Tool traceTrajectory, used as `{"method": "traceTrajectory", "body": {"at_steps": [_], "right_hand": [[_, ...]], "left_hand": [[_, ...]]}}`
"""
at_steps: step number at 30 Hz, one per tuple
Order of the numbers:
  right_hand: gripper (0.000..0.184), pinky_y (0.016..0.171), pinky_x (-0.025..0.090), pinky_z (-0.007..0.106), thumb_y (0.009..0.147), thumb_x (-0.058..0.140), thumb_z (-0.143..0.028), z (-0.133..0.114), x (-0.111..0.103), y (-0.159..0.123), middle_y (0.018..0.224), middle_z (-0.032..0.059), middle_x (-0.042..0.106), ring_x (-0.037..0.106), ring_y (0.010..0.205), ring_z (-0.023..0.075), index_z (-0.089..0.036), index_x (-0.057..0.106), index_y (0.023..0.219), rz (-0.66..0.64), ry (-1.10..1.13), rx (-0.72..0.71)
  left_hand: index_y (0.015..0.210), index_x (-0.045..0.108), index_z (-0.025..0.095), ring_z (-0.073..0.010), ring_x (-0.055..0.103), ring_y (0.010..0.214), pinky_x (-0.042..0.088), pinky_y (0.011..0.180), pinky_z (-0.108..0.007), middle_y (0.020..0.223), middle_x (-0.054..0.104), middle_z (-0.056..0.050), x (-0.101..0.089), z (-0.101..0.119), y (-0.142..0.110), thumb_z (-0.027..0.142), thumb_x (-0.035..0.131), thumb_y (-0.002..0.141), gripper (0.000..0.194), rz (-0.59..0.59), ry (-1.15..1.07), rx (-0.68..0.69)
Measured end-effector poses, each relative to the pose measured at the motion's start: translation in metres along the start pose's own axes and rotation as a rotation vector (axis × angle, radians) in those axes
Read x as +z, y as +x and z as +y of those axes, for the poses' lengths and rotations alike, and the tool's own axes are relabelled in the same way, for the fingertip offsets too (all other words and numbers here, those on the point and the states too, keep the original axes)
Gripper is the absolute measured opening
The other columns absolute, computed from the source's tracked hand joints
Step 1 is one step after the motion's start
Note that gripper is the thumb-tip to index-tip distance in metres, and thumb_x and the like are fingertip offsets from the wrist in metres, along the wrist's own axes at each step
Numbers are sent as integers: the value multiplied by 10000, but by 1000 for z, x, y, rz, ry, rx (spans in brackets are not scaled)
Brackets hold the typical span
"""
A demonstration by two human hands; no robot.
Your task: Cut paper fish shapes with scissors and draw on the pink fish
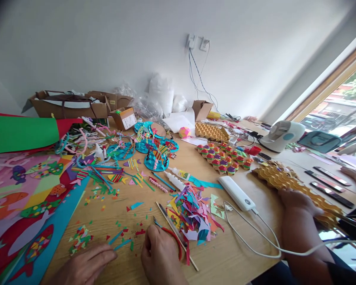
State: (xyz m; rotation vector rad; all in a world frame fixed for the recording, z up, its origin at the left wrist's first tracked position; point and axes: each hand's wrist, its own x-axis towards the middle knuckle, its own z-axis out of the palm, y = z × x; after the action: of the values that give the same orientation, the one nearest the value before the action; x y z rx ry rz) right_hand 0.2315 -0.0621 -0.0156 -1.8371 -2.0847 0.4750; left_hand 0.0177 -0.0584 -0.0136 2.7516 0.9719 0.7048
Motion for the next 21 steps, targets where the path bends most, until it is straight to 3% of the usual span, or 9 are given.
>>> {"method": "traceTrajectory", "body": {"at_steps": [5,9,12,17,21], "right_hand": [[211,550,338,198,701,460,-33,-10,3,1,704,3,596,538,613,128,-184,545,820,-40,77,-31],[164,587,354,195,762,465,-69,-7,1,6,768,5,612,557,676,126,-194,568,794,-94,77,-55],[152,614,362,200,808,459,-112,-5,-14,21,802,9,613,566,711,127,-192,583,772,-118,7,-45],[163,659,387,229,819,476,-173,-11,-44,54,907,44,632,595,798,161,-189,617,900,-187,-163,-61],[179,698,404,249,817,491,-197,-24,-46,75,938,69,641,596,887,200,-181,630,927,-244,-272,-141]], "left_hand": [[988,595,226,-110,667,836,506,747,-110,915,711,-6,6,-4,-3,78,396,767,332,6,-24,-30],[1000,583,225,-112,667,836,506,742,-111,921,708,-11,8,-5,-5,65,388,779,335,37,-71,-54],[1003,572,232,-103,664,825,500,749,-107,915,703,-1,11,-3,-5,37,386,770,357,24,-158,-68],[972,573,228,-106,668,775,511,711,-114,859,702,-7,18,-3,-5,13,384,753,360,21,-235,-65],[989,571,237,-113,667,773,522,708,-132,862,699,-10,21,-5,-10,32,384,785,345,63,-271,-88]]}}
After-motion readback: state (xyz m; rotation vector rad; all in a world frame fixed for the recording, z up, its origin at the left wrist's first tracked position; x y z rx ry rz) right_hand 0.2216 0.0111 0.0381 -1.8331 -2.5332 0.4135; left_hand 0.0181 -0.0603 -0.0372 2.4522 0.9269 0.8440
